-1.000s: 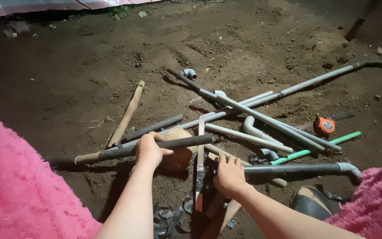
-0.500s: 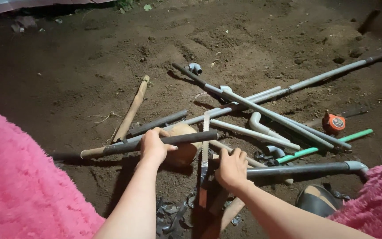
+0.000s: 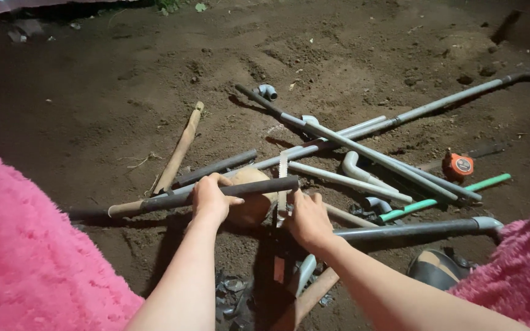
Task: Joining PVC pipe segments and fittings together on a dirt floor using a mallet to secure the connections.
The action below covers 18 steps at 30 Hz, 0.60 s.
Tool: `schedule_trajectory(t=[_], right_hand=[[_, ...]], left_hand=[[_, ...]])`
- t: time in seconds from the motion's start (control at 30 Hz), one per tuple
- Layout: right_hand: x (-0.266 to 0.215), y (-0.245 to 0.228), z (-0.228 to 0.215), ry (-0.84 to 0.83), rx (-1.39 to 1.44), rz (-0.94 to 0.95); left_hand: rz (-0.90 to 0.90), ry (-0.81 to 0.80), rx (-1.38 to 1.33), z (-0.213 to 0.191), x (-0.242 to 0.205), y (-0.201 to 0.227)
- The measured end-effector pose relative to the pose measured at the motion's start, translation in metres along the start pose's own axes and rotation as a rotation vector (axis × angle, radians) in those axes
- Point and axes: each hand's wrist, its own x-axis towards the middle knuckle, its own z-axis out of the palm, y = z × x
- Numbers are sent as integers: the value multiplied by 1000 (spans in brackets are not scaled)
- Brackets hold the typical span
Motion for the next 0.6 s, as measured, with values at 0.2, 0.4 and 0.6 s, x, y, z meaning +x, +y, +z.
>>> schedule_trajectory(t=[0.2,0.4,0.6], right_hand=[[-8,-1,-8,-37,289,-69],[-5,-23,-41,9,571,-4],[-12,-22,-75,46,251,240]], left_hand=[[83,111,-101,-2,-22,8],[98,245,-175,12,-18,1],[-49,152,-194,-11,-39,23]])
